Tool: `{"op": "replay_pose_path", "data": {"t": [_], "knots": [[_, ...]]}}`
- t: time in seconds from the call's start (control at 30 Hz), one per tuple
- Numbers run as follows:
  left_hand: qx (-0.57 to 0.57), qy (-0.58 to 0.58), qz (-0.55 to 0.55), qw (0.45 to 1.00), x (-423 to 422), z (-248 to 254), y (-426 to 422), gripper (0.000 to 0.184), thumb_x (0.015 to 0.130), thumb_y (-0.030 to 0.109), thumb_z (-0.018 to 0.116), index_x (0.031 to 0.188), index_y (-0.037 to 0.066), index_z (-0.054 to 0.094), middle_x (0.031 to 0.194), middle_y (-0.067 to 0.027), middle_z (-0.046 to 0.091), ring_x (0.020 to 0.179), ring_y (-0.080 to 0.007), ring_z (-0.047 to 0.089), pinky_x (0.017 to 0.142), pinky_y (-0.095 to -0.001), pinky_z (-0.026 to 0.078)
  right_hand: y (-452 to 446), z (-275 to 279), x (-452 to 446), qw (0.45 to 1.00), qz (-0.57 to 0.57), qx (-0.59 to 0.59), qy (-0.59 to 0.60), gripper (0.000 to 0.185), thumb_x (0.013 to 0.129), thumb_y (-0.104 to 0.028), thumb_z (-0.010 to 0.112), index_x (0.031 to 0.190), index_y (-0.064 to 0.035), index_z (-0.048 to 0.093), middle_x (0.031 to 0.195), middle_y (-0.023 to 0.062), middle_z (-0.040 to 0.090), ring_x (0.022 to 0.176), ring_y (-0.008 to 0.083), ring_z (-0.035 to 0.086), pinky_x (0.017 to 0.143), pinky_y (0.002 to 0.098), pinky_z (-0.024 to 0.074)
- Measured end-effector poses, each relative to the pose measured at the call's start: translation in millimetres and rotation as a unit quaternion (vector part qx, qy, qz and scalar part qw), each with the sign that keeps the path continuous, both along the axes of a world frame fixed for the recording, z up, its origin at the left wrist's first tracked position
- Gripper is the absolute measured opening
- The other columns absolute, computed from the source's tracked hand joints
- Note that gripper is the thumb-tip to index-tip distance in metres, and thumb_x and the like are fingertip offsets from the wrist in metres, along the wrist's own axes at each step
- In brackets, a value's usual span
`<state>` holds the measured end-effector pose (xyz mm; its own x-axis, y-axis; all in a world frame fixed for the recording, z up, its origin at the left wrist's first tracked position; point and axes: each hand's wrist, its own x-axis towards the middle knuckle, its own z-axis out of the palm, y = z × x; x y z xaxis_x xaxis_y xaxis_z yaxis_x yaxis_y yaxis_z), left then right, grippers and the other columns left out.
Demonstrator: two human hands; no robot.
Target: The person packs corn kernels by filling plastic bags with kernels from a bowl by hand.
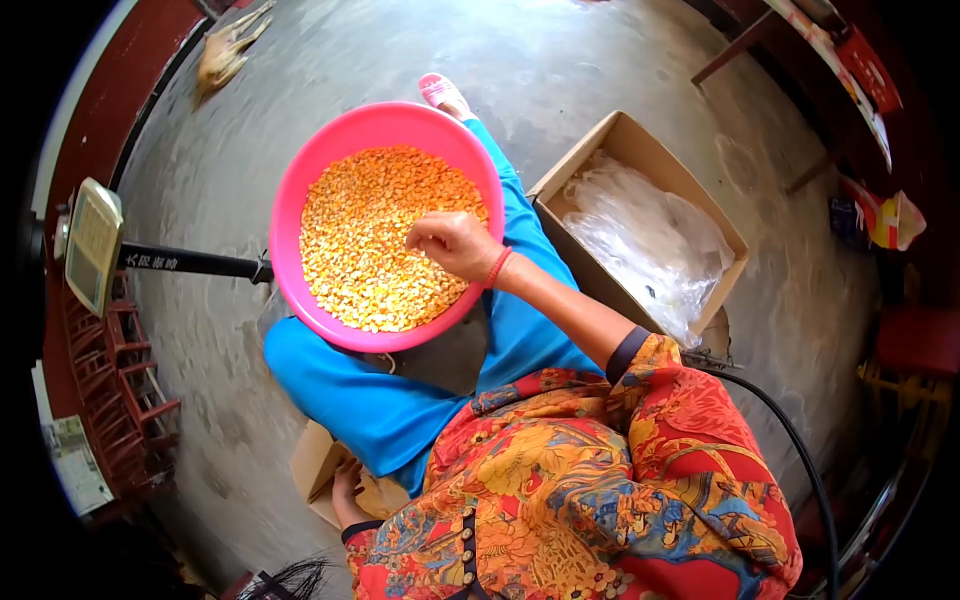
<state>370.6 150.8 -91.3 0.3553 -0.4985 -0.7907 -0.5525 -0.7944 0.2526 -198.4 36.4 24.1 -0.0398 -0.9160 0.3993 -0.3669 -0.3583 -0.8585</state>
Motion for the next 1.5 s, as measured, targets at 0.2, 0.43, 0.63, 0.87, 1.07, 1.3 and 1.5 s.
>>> {"op": "replay_pose_path", "data": {"t": [0.2,0.43,0.63,0.87,1.07,1.3,1.5], "knots": [[-0.136,-0.022,-0.015,0.99,21,39,-72,0.02,0.086,0.016,0.051,0.101,0.005,0.058,0.072,-0.0003,0.055,0.055,-0.0075,0.045,0.048,-0.0201,0.035,30,-28,-123,0.96,-0.256,0.084,-0.075,0.01,0.079,0.003,0.055,0.083,-0.0026,0.062,0.075,0.0079,0.063,0.071,0.0107,0.058,0.065,0.0261,0.0478],[-0.464,0.109,-0.102,0.873,-116,132,-189,0.026,0.088,0.007,0.052,0.112,-0.002,0.055,0.101,-0.0072,0.061,0.089,-0.0121,0.057,0.078,-0.0238,0.045,172,-172,-254,0.782,-0.413,0.414,0.215,0.022,0.076,-0.014,0.053,0.091,-0.0076,0.066,0.091,0.0179,0.062,0.087,0.0331,0.059,0.078,0.0379,0.0474],[-0.487,0.143,-0.264,0.82,-267,180,-227,0.022,0.089,0.004,0.049,0.108,-0.004,0.057,0.102,-0.0086,0.061,0.093,-0.0139,0.058,0.082,-0.0254,0.045,307,-235,-249,0.596,-0.392,0.654,0.251,0.021,0.074,-0.013,0.054,0.091,-0.0112,0.068,0.107,0.019,0.057,0.097,0.0353,0.056,0.087,0.0378,0.0442],[-0.384,0.204,-0.384,0.814,-341,119,-232,0.023,0.085,0.005,0.055,0.107,-0.002,0.06,0.098,-0.0076,0.064,0.089,-0.0126,0.059,0.077,-0.0242,0.047,339,-199,-227,0.579,-0.487,0.617,0.216,0.03,0.074,-0.006,0.054,0.101,-0.0135,0.063,0.131,0.013,0.038,0.117,0.0355,0.042,0.098,0.0406,0.037],[-0.302,0.166,-0.432,0.833,-341,78,-211,0.02,0.085,0.003,0.054,0.103,-0.002,0.06,0.094,-0.0073,0.064,0.085,-0.0125,0.06,0.075,-0.0242,0.048,354,-236,-265,0.589,-0.53,0.572,0.213,0.037,0.074,-0.002,0.052,0.108,-0.0153,0.061,0.139,0.013,0.028,0.12,0.0357,0.038,0.1,0.0401,0.0355],[-0.421,0.1,-0.436,0.789,-357,96,-202,0.015,0.083,-0.002,0.052,0.092,-0.002,0.064,0.088,-0.0078,0.064,0.083,-0.0136,0.061,0.07,-0.0247,0.05,319,-224,-299,0.609,-0.459,0.607,0.222,0.04,0.069,0.001,0.053,0.107,-0.0103,0.062,0.139,0.0162,0.029,0.119,0.0344,0.042,0.1,0.0377,0.0359],[-0.406,0.115,-0.447,0.789,-354,90,-201,0.016,0.081,-0.003,0.051,0.091,-0.002,0.064,0.087,-0.0088,0.063,0.081,-0.0154,0.061,0.07,-0.0258,0.049,260,-226,-302,0.655,-0.366,0.622,0.225,0.041,0.07,0.001,0.052,0.108,-0.0096,0.06,0.14,0.0167,0.026,0.115,0.0341,0.046,0.098,0.0377,0.0378]]}}
